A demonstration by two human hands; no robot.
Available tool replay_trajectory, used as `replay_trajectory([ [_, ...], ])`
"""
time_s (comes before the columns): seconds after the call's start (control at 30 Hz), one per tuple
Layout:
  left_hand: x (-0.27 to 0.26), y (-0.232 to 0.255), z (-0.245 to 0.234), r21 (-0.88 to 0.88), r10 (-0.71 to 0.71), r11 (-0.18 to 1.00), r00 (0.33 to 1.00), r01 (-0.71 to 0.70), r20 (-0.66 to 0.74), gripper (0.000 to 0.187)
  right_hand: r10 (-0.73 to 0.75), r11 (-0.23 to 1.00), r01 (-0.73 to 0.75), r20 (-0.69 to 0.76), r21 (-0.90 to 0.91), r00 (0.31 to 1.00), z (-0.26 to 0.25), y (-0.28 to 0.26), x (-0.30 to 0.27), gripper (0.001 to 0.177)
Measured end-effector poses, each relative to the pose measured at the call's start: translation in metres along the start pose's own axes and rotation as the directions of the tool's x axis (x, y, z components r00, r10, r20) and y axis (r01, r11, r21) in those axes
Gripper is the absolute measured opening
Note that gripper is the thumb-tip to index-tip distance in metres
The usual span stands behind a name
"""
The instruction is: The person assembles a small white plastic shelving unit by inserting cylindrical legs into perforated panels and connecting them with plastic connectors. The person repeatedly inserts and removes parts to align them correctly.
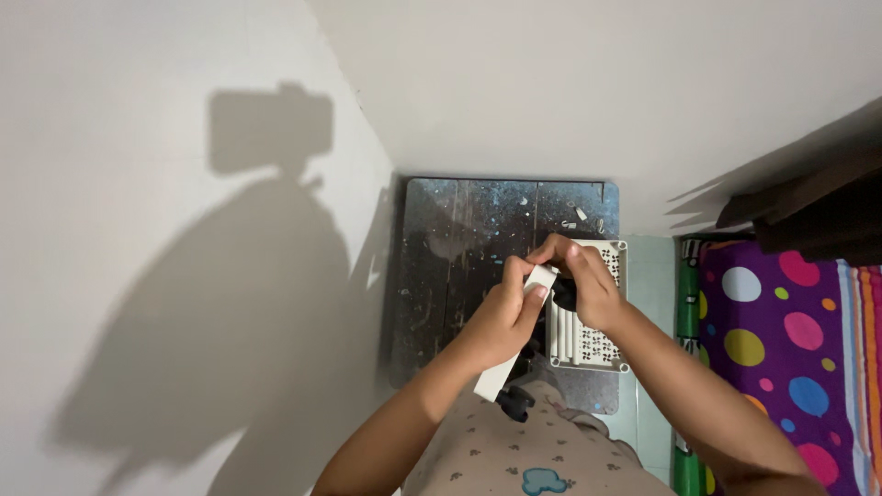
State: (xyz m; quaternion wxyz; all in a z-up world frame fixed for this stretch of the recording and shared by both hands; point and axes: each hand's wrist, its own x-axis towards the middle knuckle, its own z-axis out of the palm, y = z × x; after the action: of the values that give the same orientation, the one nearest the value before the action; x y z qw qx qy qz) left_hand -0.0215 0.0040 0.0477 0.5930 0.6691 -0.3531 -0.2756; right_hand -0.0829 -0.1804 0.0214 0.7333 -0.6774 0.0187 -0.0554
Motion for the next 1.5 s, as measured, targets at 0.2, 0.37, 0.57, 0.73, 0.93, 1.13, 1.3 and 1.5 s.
replay_trajectory([
  [0.2, 0.000, -0.011, 0.001, -0.013, -0.079, 0.997, 0.997, 0.080, 0.021, 0.024, 0.010, 0.970, -0.002, 0.031, -0.243, 0.999, 0.001, -0.011, 0.008, 0.059],
  [0.37, 0.011, -0.026, -0.009, -0.181, -0.059, 0.982, 0.998, 0.052, -0.035, 0.021, -0.192, 0.781, 0.092, -0.097, -0.618, 0.977, 0.009, -0.021, 0.014, 0.059],
  [0.57, 0.006, -0.045, -0.001, 0.333, 0.192, 0.928, 0.980, -0.165, -0.051, 0.022, 0.344, 0.865, -0.363, -0.116, -0.346, 0.932, 0.001, -0.006, 0.011, 0.055],
  [0.73, 0.005, -0.103, 0.008, 0.576, 0.235, 0.769, 0.961, -0.276, 0.147, 0.029, 0.513, 0.827, -0.522, -0.097, -0.211, 0.853, -0.012, 0.072, -0.001, 0.050],
  [0.93, -0.009, -0.209, 0.012, 0.751, 0.171, 0.612, 0.969, -0.247, 0.180, 0.051, 0.368, 0.930, -0.363, -0.126, 0.061, 0.921, -0.001, 0.234, -0.023, 0.053],
  [1.13, -0.026, -0.289, 0.012, 0.774, -0.162, 0.632, 0.984, 0.041, 0.079, 0.081, 0.454, 0.875, -0.397, -0.188, 0.277, 0.871, 0.009, 0.368, -0.066, 0.051],
  [1.3, -0.054, -0.336, -0.004, 0.798, -0.164, 0.563, 0.975, 0.216, -0.149, 0.108, 0.543, 0.838, -0.496, -0.270, 0.226, 0.795, 0.005, 0.430, -0.099, 0.049],
  [1.5, -0.072, -0.379, -0.005, 0.677, -0.287, 0.690, 0.956, 0.255, -0.068, 0.108, 0.499, 0.847, -0.532, -0.349, 0.001, 0.793, 0.000, 0.466, -0.107, 0.044],
])
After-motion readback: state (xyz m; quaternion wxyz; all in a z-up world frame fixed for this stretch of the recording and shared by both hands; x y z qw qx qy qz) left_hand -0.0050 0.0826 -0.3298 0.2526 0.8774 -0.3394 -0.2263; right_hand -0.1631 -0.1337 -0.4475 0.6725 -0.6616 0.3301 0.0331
